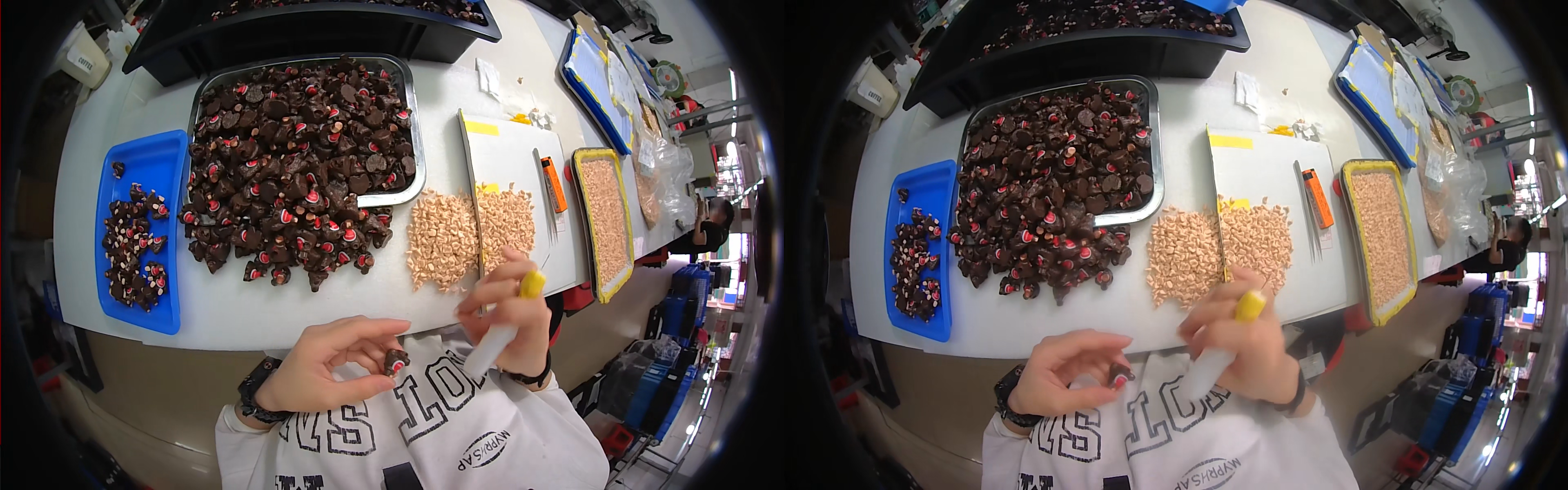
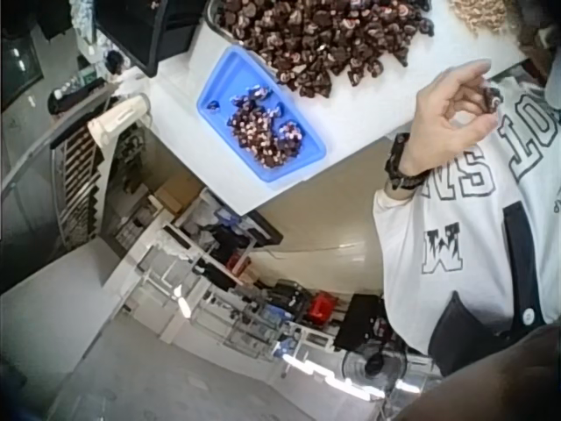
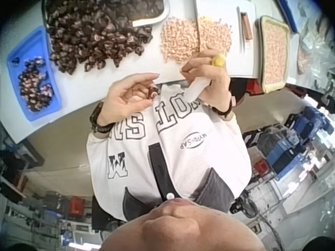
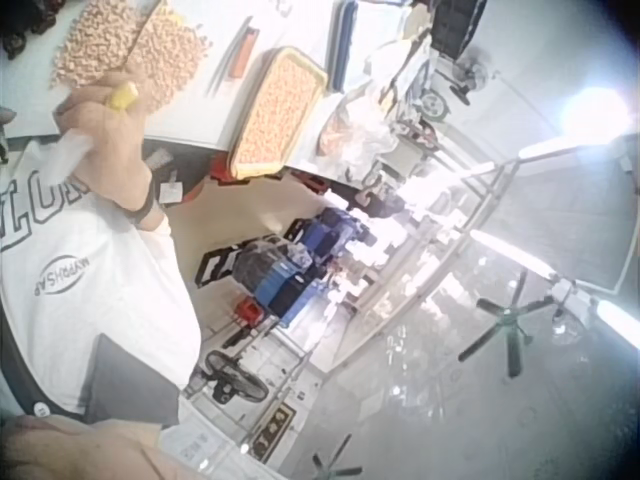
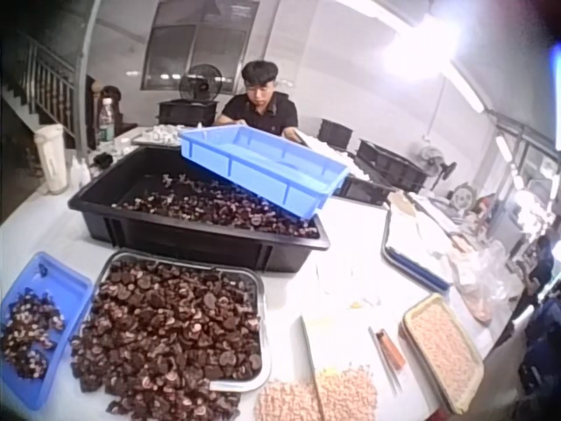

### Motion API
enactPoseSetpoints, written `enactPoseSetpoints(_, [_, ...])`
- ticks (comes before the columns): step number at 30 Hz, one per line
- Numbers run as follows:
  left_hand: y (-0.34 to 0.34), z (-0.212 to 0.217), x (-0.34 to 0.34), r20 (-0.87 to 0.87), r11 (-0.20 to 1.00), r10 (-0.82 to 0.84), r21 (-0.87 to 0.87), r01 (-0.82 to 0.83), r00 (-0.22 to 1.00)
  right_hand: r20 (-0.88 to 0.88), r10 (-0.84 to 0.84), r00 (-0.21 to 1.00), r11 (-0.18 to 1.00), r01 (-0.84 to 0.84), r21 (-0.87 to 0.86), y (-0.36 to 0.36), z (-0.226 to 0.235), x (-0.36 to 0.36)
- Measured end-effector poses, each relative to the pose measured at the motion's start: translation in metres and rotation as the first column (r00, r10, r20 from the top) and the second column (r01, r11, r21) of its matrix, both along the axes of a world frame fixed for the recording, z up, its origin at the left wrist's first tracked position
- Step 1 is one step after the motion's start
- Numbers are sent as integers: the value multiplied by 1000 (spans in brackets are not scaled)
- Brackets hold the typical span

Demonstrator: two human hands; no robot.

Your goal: The person decorates small chocolate pieces by applying a small dot of yellow substance from a squeeze bottle onto each piece. They handle the chocolates one at a time, pick them up from a tray, apply the dot, and place them back. The process is repetitive and focused on precise placement of the yellow dot.

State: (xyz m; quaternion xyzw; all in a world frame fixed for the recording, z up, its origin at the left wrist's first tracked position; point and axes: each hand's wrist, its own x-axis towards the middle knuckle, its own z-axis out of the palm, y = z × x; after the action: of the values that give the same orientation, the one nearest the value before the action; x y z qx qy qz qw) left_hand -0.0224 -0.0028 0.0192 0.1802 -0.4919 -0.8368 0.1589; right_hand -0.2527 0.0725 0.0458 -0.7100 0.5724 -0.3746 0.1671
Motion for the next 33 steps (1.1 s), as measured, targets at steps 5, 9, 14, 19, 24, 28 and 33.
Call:
enactPoseSetpoints(5, [2,2,-5,-3,993,-53,-110,53,999,9,127,992,991,-127,29,-8,6,17])
enactPoseSetpoints(9, [3,0,-5,-20,997,-25,-78,24,999,17,191,981,981,-191,-30,-6,-3,15])
enactPoseSetpoints(14, [10,-5,-10,-117,941,275,-171,-292,954,231,189,954,979,-165,-122,-10,-5,26])
enactPoseSetpoints(19, [17,-10,-16,-185,759,474,-410,-506,861,288,243,926,968,-211,-136,-15,-7,32])
enactPoseSetpoints(24, [12,-5,-18,-184,642,465,-604,-472,866,291,260,921,966,-241,-98,-15,-7,33])
enactPoseSetpoints(28, [13,-3,-19,-195,586,479,-655,-477,856,332,257,908,966,-247,-71,-15,-8,32])
enactPoseSetpoints(33, [13,-3,-20,-181,556,478,-695,-455,860,387,261,884,965,-242,-97,-14,-9,34])
